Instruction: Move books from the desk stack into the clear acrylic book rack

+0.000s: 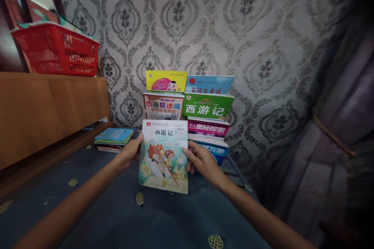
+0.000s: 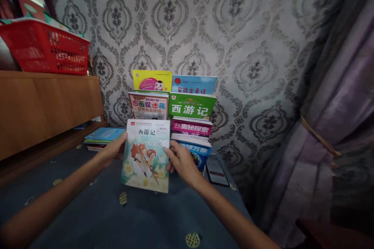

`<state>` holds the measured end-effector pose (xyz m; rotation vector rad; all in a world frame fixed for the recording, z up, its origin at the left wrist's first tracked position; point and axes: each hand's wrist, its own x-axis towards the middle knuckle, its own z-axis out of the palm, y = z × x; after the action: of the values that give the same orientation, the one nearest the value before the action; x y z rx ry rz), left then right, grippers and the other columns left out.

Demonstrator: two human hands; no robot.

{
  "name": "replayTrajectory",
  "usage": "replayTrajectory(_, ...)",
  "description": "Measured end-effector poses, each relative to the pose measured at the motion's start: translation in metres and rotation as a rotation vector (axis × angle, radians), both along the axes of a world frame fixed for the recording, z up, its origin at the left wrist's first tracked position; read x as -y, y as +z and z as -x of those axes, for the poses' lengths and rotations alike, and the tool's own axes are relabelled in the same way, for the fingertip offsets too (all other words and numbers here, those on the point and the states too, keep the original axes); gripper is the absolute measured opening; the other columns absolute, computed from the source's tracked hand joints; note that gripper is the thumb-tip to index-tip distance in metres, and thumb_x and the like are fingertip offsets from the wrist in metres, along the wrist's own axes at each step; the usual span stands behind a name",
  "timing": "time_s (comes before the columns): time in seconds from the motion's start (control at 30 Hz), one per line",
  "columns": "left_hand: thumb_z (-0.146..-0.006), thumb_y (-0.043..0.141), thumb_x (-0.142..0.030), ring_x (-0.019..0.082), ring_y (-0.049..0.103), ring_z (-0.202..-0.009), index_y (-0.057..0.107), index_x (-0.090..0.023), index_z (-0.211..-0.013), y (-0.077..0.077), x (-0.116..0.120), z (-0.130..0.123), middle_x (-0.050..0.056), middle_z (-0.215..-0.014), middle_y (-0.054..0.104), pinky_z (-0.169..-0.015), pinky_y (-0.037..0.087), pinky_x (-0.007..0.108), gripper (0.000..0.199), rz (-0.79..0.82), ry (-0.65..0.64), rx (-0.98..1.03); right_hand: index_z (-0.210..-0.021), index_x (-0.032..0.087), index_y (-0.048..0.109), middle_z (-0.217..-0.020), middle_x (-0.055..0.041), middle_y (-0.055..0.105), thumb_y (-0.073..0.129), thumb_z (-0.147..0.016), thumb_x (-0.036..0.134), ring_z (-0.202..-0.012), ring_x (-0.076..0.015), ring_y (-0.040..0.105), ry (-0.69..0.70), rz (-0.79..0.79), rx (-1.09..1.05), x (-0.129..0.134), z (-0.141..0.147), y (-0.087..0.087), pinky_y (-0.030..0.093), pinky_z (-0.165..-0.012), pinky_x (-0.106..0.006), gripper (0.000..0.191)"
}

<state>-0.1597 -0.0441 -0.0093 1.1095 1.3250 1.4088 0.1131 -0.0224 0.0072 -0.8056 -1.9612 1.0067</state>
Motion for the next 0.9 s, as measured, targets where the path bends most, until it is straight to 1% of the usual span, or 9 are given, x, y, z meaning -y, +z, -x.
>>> replayTrajectory(0.1, -0.075, 0.063, -0.076, 0.022, 0.064, -0.061, 0.071, -0.018, -0.076, 0.011, -0.014, 0.010, 0.007, -0.062, 0.070, -0.054, 0.045, 0.027, 0.059, 0.062, -0.001, -0.018, -0.086, 0.023, 0.051, -0.050, 0.0056, 0.059, 0.060, -0.086, 0.058, -0.039, -0.0153, 0.058, 0.017, 0.005, -0.002, -0.012, 0.010, 0.011, 0.045, -0.038, -0.024, 0.036)
replayTrajectory(0.2, -0.074, 0.064, -0.077, 0.023, 0.065, -0.063, 0.069, -0.019, -0.073, 0.027, -0.027, 0.016, 0.007, -0.060, 0.068, -0.057, 0.047, 0.029, 0.059, 0.049, 0.030, -0.021, -0.080, 0.023, 0.048, -0.051, 0.0068, 0.056, 0.066, -0.082, 0.056, -0.040, -0.0156, 0.061, 0.006, 0.040, -0.031, -0.023, 0.020, 0.024, 0.046, -0.037, -0.024, 0.037)
replayTrajectory(0.3, -0.076, 0.064, -0.075, 0.022, 0.063, -0.060, 0.068, -0.019, -0.070, 0.047, -0.036, 0.018, 0.007, -0.059, 0.068, -0.056, 0.047, 0.029, 0.057, 0.041, 0.070, -0.035, -0.077, 0.023, 0.046, -0.052, 0.0075, 0.054, 0.071, -0.080, 0.051, -0.042, -0.0167, 0.064, -0.009, 0.073, -0.045, -0.036, 0.026, 0.039, 0.048, -0.037, -0.025, 0.038)
replayTrajectory(0.5, -0.087, 0.054, -0.071, 0.019, 0.062, -0.059, 0.069, -0.016, -0.074, 0.091, -0.048, 0.014, 0.008, -0.067, 0.070, -0.053, 0.047, 0.028, 0.058, -0.007, 0.144, -0.125, -0.076, 0.022, 0.047, -0.053, 0.0053, 0.056, 0.075, -0.084, 0.039, -0.044, -0.0167, 0.065, -0.052, 0.027, -0.041, -0.059, 0.034, 0.076, 0.051, -0.038, -0.024, 0.033)
replayTrajectory(0.6, -0.093, 0.045, -0.070, 0.020, 0.067, -0.067, 0.069, -0.017, -0.082, 0.110, -0.058, 0.011, 0.010, -0.078, 0.074, -0.054, 0.050, 0.027, 0.059, -0.094, 0.164, -0.140, -0.078, 0.021, 0.049, -0.059, 0.0024, 0.060, 0.068, -0.090, 0.026, -0.050, -0.0179, 0.068, -0.131, -0.027, -0.017, -0.067, 0.038, 0.096, 0.055, -0.043, -0.027, 0.023)
replayTrajectory(0.67, -0.097, 0.038, -0.067, 0.019, 0.069, -0.071, 0.069, -0.017, -0.084, 0.120, -0.066, 0.011, 0.010, -0.084, 0.075, -0.053, 0.050, 0.025, 0.060, -0.174, 0.189, -0.145, -0.080, 0.021, 0.050, -0.064, 0.0006, 0.062, 0.062, -0.092, 0.019, -0.054, -0.0195, 0.070, -0.190, -0.114, -0.002, -0.074, 0.041, 0.107, 0.058, -0.048, -0.030, 0.017)
replayTrajectory(0.73, -0.098, 0.035, -0.067, 0.020, 0.071, -0.076, 0.069, -0.017, -0.089, 0.126, -0.075, 0.011, 0.011, -0.089, 0.076, -0.056, 0.053, 0.025, 0.062, -0.298, 0.193, -0.155, -0.082, 0.021, 0.050, -0.066, 0.0003, 0.061, 0.058, -0.093, 0.016, -0.057, -0.0200, 0.070, -0.216, -0.219, -0.006, -0.080, 0.043, 0.114, 0.060, -0.053, -0.033, 0.015)
replayTrajectory(0.8, -0.098, 0.034, -0.069, 0.021, 0.072, -0.082, 0.069, -0.017, -0.095, 0.129, -0.082, 0.012, 0.011, -0.093, 0.076, -0.062, 0.057, 0.027, 0.063, -0.429, 0.193, -0.161, -0.083, 0.022, 0.049, -0.068, 0.0003, 0.061, 0.055, -0.093, 0.017, -0.058, -0.0197, 0.070, -0.244, -0.324, -0.027, -0.086, 0.044, 0.117, 0.061, -0.058, -0.036, 0.013)
replayTrajectory(0.9, -0.097, 0.032, -0.072, 0.022, 0.072, -0.089, 0.068, -0.017, -0.104, 0.129, -0.085, 0.014, 0.011, -0.097, 0.075, -0.070, 0.060, 0.032, 0.066, -0.571, 0.177, -0.181, -0.087, 0.023, 0.049, -0.072, -0.0004, 0.061, 0.055, -0.094, 0.022, -0.062, -0.0199, 0.070, -0.265, -0.463, -0.060, -0.089, 0.043, 0.115, 0.061, -0.066, -0.039, 0.009)
